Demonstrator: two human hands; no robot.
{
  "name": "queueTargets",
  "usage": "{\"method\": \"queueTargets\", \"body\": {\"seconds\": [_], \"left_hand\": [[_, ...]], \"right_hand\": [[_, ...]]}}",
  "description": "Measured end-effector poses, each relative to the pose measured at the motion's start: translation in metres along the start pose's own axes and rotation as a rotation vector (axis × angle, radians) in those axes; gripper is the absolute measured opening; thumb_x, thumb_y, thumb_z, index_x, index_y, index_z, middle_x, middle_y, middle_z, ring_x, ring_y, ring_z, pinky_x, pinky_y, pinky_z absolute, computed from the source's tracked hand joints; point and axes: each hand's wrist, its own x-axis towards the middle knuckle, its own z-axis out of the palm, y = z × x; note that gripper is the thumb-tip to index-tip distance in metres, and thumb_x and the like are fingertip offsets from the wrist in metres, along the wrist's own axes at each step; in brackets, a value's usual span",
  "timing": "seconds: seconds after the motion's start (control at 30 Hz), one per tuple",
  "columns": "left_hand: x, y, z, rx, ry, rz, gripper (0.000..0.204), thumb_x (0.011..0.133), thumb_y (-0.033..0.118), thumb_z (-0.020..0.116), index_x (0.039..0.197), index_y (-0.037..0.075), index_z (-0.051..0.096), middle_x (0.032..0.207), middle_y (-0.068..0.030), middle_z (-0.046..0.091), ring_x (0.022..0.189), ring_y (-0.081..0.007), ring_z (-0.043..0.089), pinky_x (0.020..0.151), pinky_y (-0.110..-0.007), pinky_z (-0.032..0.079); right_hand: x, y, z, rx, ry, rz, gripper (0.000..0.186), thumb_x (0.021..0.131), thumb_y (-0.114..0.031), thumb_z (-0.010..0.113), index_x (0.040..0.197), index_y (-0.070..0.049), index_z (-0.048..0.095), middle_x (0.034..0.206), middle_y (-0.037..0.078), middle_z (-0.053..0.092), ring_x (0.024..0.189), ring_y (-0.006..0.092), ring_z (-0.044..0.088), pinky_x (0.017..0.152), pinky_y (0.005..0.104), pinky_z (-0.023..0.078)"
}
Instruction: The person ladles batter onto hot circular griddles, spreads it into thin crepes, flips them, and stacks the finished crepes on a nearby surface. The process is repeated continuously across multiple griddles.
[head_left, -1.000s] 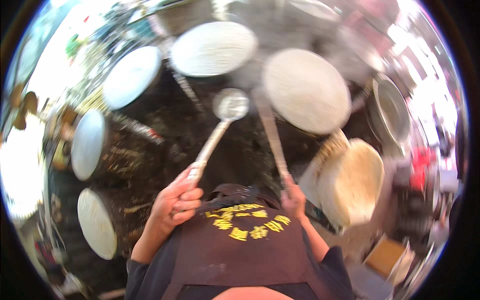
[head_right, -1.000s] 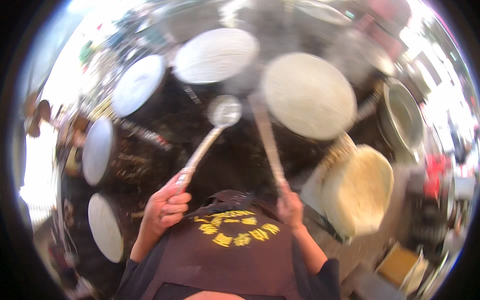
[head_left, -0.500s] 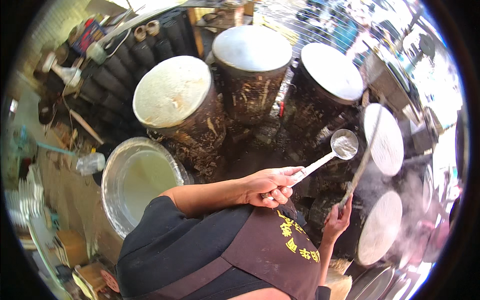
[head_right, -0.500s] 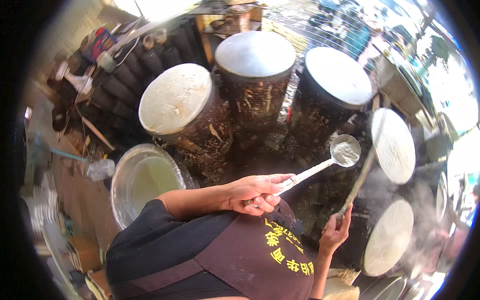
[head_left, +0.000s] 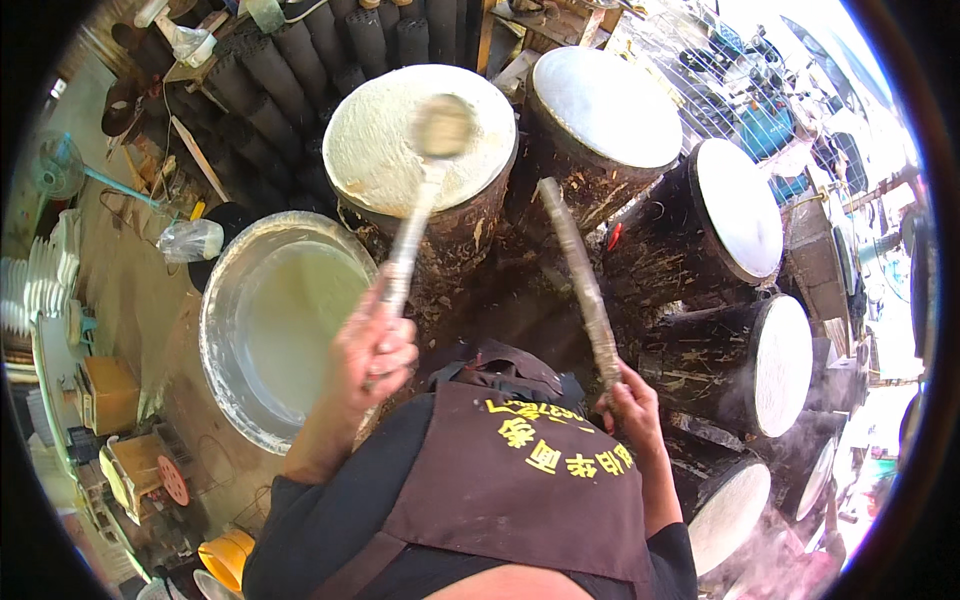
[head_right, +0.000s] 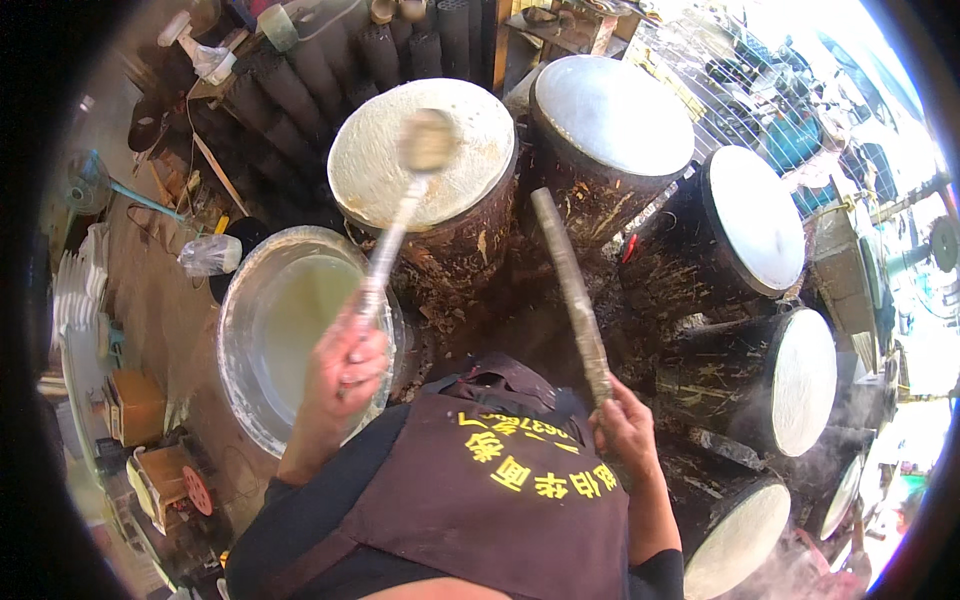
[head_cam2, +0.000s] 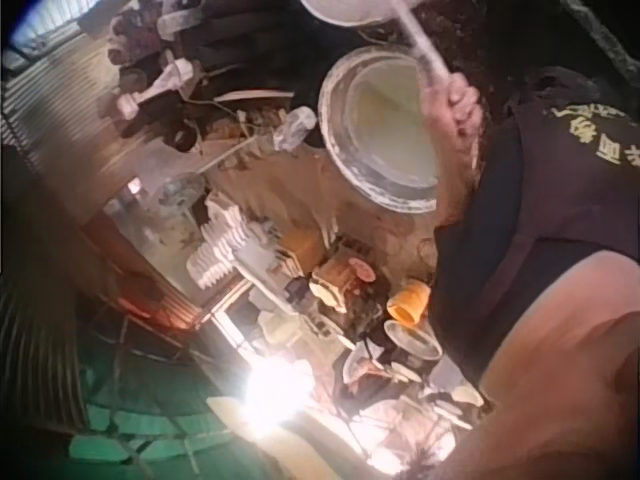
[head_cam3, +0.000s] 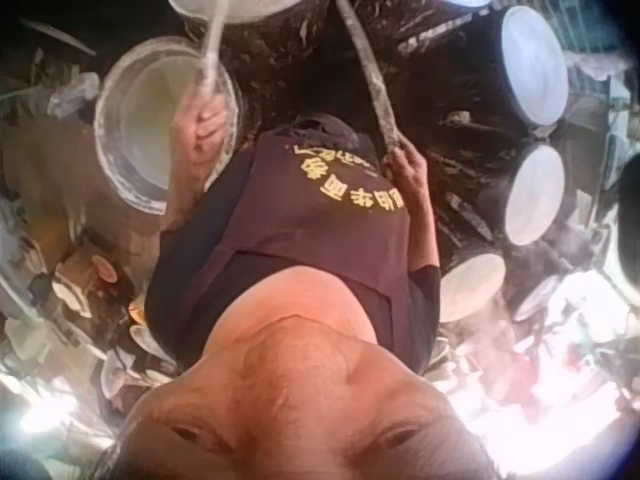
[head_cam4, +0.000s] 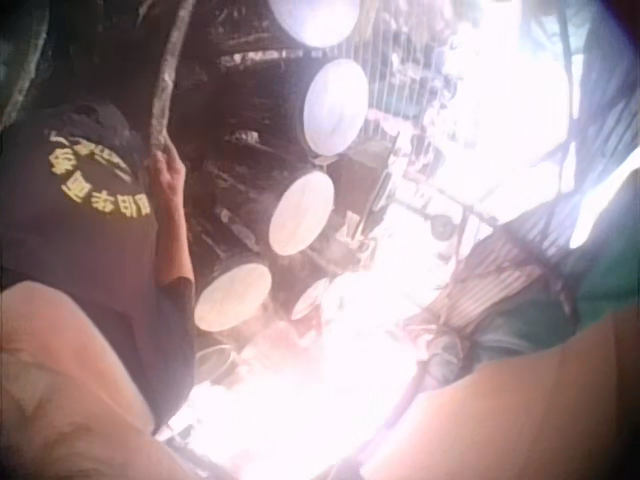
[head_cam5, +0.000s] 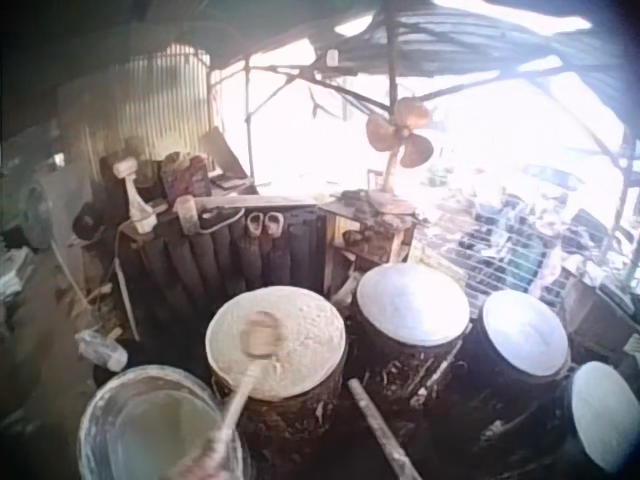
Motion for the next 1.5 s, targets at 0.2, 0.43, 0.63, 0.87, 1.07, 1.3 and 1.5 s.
{"method": "queueTargets", "body": {"seconds": [0.2,0.43,0.63,0.87,1.07,1.3,1.5], "left_hand": [[-0.052,0.008,-0.033,-0.199,0.167,0.461,0.035,0.103,0.020,0.038,0.139,0.020,0.041,0.072,0.0007,0.038,0.051,-0.0038,0.037,0.031,-0.018,0.034],[-0.074,-0.019,-0.022,-0.300,0.146,0.605,0.028,0.104,0.025,0.035,0.104,-0.001,0.046,0.073,-0.0024,0.038,0.049,-0.0072,0.039,0.027,-0.022,0.031],[-0.074,-0.042,0.001,-0.354,0.147,0.583,0.025,0.104,0.026,0.035,0.107,0.003,0.044,0.072,-0.0022,0.038,0.049,-0.0073,0.039,0.027,-0.022,0.031],[-0.084,-0.046,-0.010,-0.396,0.079,0.571,0.030,0.104,0.026,0.035,0.114,0.000,0.046,0.072,-0.0016,0.037,0.048,-0.0067,0.038,0.028,-0.021,0.031],[-0.097,-0.036,-0.027,-0.398,0.067,0.600,0.034,0.105,0.024,0.033,0.128,0.001,0.043,0.073,-0.0022,0.037,0.050,-0.0063,0.039,0.028,-0.021,0.030],[-0.112,-0.027,-0.035,-0.378,0.078,0.633,0.034,0.104,0.025,0.034,0.127,0.002,0.044,0.072,-0.0023,0.038,0.050,-0.0063,0.040,0.028,-0.021,0.030],[-0.118,-0.028,-0.043,-0.405,0.119,0.654,0.033,0.104,0.025,0.035,0.128,0.004,0.044,0.072,-0.0022,0.038,0.050,-0.0066,0.040,0.029,-0.020,0.029]], "right_hand": [[0.045,-0.017,-0.016,0.036,-0.250,0.074,0.047,0.097,-0.016,0.048,0.142,-0.004,0.039,0.073,0.008,0.062,0.047,0.0093,0.051,0.042,0.0222,0.042],[0.109,-0.036,-0.031,0.111,-0.383,0.061,0.047,0.098,-0.019,0.048,0.142,-0.003,0.038,0.073,0.008,0.061,0.046,0.0099,0.052,0.041,0.0227,0.043],[0.200,-0.064,-0.004,0.114,-0.370,-0.040,0.046,0.099,-0.023,0.048,0.141,-0.007,0.041,0.073,0.006,0.058,0.046,0.0096,0.049,0.041,0.0245,0.042],[0.155,-0.058,-0.042,-0.183,-0.424,-0.001,0.044,0.097,-0.015,0.047,0.140,-0.006,0.043,0.069,0.007,0.058,0.045,0.0099,0.051,0.040,0.0244,0.042],[0.128,-0.059,-0.014,-0.269,-0.592,0.091,0.044,0.097,-0.019,0.050,0.139,-0.005,0.045,0.071,0.004,0.059,0.045,0.0086,0.049,0.041,0.0226,0.041],[0.146,-0.070,0.012,-0.279,-0.622,0.112,0.045,0.097,-0.019,0.052,0.138,-0.004,0.045,0.069,0.004,0.059,0.044,0.0082,0.049,0.040,0.0220,0.041],[0.167,-0.084,0.029,-0.281,-0.674,0.160,0.046,0.097,-0.019,0.052,0.139,-0.004,0.044,0.070,0.005,0.059,0.042,0.0082,0.048,0.039,0.0219,0.040]]}}
